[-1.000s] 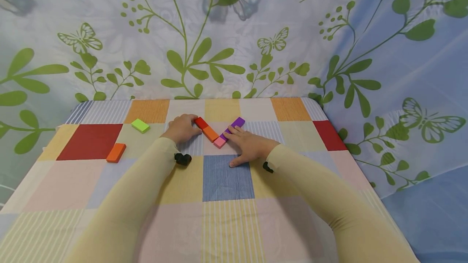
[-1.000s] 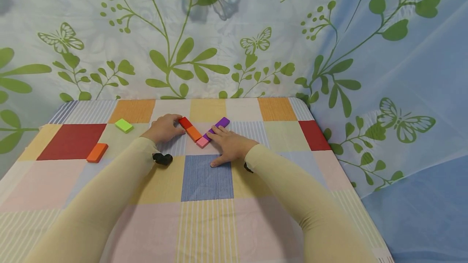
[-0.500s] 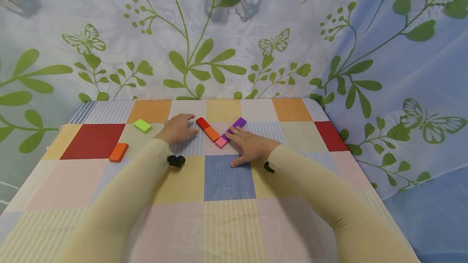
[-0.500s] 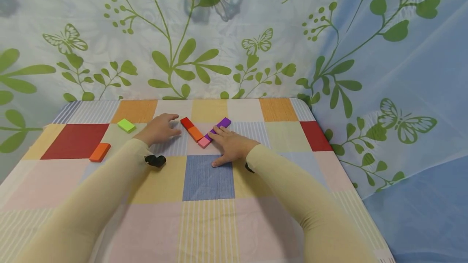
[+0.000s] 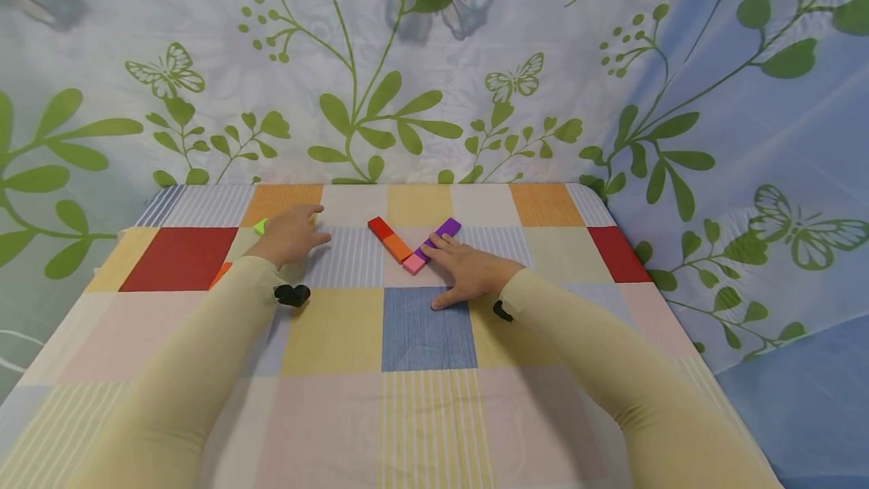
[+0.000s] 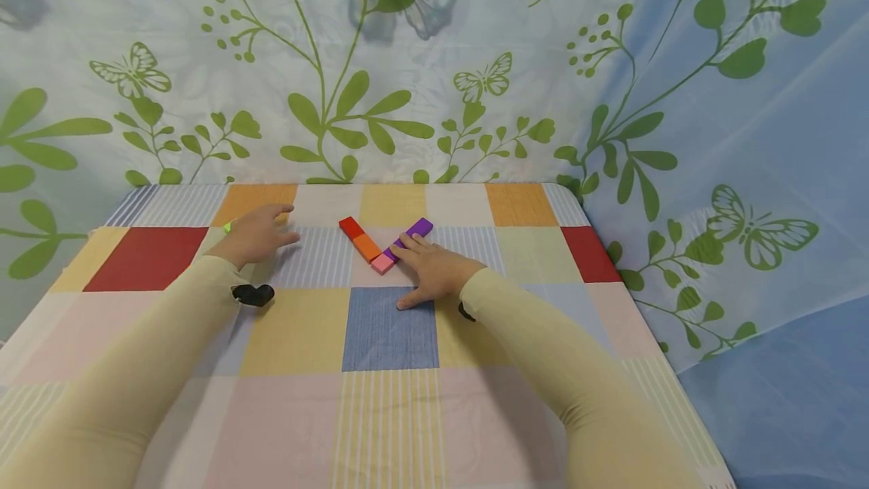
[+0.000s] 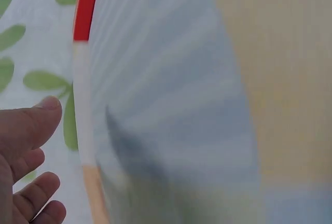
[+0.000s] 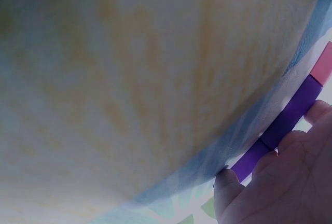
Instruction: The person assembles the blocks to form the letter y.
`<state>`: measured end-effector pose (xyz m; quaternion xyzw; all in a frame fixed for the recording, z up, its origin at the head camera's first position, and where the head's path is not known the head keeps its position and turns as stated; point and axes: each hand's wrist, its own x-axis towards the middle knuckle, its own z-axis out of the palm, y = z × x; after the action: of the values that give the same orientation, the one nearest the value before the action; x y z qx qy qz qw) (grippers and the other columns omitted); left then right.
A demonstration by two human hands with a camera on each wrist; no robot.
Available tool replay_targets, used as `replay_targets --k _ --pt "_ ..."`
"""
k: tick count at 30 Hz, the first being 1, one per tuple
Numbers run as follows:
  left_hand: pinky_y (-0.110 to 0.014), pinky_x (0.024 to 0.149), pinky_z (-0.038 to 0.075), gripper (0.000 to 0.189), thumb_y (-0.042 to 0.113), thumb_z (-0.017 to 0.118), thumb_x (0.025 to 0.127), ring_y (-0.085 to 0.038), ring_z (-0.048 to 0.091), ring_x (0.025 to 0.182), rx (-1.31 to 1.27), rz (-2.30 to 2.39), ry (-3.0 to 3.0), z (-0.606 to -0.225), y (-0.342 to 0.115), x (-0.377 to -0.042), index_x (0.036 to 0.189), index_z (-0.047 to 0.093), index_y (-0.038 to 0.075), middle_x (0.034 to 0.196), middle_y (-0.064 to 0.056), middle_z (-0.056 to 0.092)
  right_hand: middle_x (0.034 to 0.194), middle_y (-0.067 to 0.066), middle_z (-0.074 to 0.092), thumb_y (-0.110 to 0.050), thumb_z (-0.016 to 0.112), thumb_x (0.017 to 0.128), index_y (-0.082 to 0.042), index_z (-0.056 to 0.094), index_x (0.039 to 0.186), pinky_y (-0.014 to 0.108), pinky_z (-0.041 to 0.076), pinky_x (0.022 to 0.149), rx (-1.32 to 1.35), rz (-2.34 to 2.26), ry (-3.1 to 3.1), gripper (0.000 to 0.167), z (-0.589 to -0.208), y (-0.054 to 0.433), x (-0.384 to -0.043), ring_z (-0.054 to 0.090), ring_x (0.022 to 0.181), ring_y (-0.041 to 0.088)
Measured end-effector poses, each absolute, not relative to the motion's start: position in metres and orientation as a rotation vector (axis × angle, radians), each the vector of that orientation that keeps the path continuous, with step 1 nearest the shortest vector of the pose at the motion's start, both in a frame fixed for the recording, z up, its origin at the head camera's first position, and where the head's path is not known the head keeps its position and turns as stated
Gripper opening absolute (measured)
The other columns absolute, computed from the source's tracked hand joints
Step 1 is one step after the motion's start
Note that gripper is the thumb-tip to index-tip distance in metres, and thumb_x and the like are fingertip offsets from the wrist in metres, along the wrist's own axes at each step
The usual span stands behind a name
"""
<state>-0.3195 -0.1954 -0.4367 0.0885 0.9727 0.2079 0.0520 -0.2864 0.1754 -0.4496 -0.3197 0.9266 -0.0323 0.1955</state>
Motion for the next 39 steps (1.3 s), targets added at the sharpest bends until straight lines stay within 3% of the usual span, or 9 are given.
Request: replay_targets --k 11,20,39 --pt "-0.078 0.108 0.029 0.079 0.039 0.066 0.099 -0.055 0.037 0.146 0.067 0.673 2.959 -0.44 -0.25 -0.324 0.161 0.034 0.002 0.161 -0.029 0.041 0.179 0.005 -0.002 -0.073 0.071 0.086 -0.026 0.01 0.171 0.049 0.014 0.133 -0.907 -0.115 2.59 0.115 -0.448 0.176 -0.286 -0.002 0.166 0.028" --pt "-0.07 0.099 0.028 0.082 0.038 0.066 0.098 -0.05 0.045 0.134 -0.035 0.784 2.891 -0.447 -0.269 -0.323 0.161 0.031 -0.001 0.158 -0.033 0.04 0.179 0.006 -0.002 -0.073 0.071 0.086 -0.025 0.01 0.171 0.05 0.014 0.133 -0.905 -0.128 2.59 0.115 -0.447 0.176 -0.287 -0.002 0.166 0.028" --pt "-0.079 0.112 0.02 0.088 0.041 0.069 0.099 -0.054 0.037 0.142 -0.068 0.83 2.85 -0.453 -0.282 -0.317 0.161 0.028 -0.006 0.16 -0.035 0.035 0.179 0.006 -0.002 -0.073 0.071 0.086 -0.025 0.01 0.171 0.05 0.014 0.133 -0.895 -0.136 2.594 0.115 -0.447 0.175 -0.287 -0.002 0.166 0.028"
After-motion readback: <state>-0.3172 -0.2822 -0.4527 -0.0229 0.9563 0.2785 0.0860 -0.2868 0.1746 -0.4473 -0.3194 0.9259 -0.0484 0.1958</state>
